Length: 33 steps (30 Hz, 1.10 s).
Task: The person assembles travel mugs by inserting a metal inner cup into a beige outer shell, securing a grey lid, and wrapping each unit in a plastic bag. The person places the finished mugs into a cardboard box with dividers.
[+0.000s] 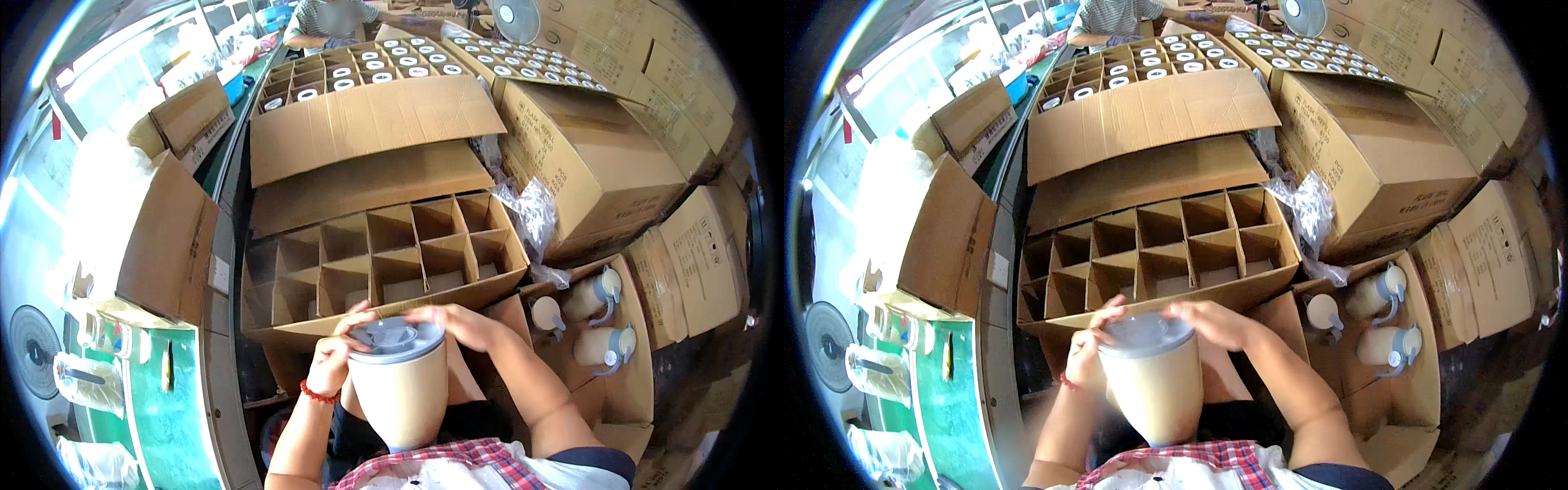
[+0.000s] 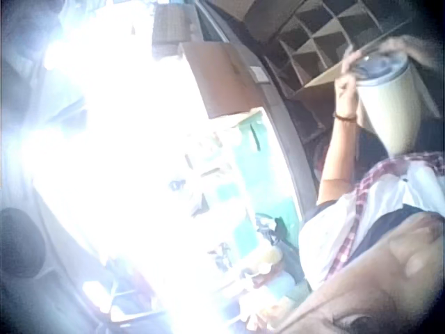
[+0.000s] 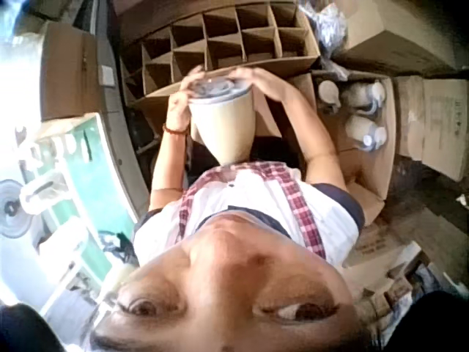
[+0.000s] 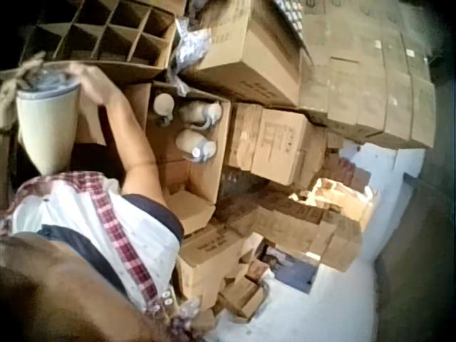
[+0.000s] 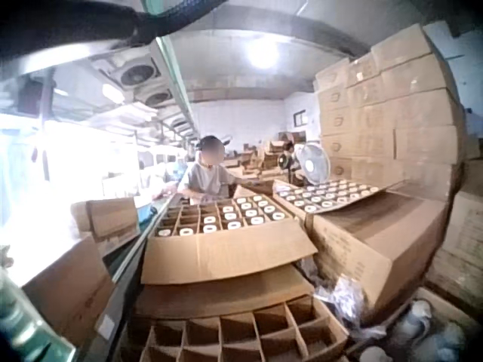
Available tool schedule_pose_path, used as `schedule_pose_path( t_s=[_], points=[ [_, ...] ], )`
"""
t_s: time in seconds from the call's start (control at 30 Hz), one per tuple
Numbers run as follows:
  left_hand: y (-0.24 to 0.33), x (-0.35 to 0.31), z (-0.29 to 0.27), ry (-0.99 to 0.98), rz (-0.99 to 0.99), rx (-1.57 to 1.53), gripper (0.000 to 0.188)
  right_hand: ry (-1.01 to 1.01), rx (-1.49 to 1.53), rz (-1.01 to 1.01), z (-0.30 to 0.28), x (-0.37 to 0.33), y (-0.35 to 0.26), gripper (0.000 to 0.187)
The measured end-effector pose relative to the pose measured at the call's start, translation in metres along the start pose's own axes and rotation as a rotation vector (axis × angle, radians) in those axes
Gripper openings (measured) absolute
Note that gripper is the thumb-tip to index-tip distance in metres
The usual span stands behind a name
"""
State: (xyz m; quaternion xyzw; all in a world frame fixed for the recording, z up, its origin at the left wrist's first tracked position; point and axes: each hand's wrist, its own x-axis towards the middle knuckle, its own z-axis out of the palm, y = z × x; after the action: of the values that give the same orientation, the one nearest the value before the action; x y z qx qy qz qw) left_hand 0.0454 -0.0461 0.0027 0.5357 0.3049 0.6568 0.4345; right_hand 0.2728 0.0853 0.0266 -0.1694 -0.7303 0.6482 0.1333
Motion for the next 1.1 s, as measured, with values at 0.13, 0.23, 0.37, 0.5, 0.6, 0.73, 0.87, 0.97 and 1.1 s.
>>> schedule_pose_path(
  t_s=[0.13, 0.23, 0.37, 0.5, 0.6, 0.73, 0.87, 0.97, 1.1],
  points=[
    [-0.020, -0.024, -0.013, 0.172, -0.276, -0.475, 0.033, 0.203, -0.532, -0.141, 0.015, -0.037, -0.051, 0.053],
    [0.009, -0.007, 0.008, 0.259, -0.357, -0.102, 0.036, 0.220, 0.012, 0.167, -0.014, -0.003, -0.005, 0.060],
    [0.068, 0.045, 0.097, -0.061, 0.101, 1.042, 0.023, -0.373, 1.064, 0.276, 0.000, 0.075, 0.078, 0.076],
    [0.073, 0.044, 0.088, -0.196, 0.056, 1.056, 0.015, -0.411, 1.145, 0.134, 0.012, 0.063, 0.074, 0.081],
    [0.023, 0.012, 0.014, -0.177, -0.036, 0.142, 0.020, -0.029, 0.531, 0.146, 0.005, 0.011, 0.032, 0.062],
    [-0.021, -0.009, -0.019, -0.128, -0.279, -0.571, 0.029, 0.204, -0.636, -0.096, 0.035, -0.043, -0.065, 0.055],
    [0.018, -0.001, 0.013, 0.121, -0.353, -0.136, 0.037, 0.139, -0.240, 0.045, -0.001, -0.018, -0.019, 0.060],
    [0.074, 0.043, 0.084, -0.142, -0.048, 0.906, 0.022, -0.225, 0.959, 0.221, -0.012, 0.033, 0.041, 0.075],
    [0.070, 0.052, 0.115, -0.125, 0.023, 0.997, 0.011, -0.400, 1.158, 0.108, 0.018, 0.058, 0.075, 0.074]
  ],
)
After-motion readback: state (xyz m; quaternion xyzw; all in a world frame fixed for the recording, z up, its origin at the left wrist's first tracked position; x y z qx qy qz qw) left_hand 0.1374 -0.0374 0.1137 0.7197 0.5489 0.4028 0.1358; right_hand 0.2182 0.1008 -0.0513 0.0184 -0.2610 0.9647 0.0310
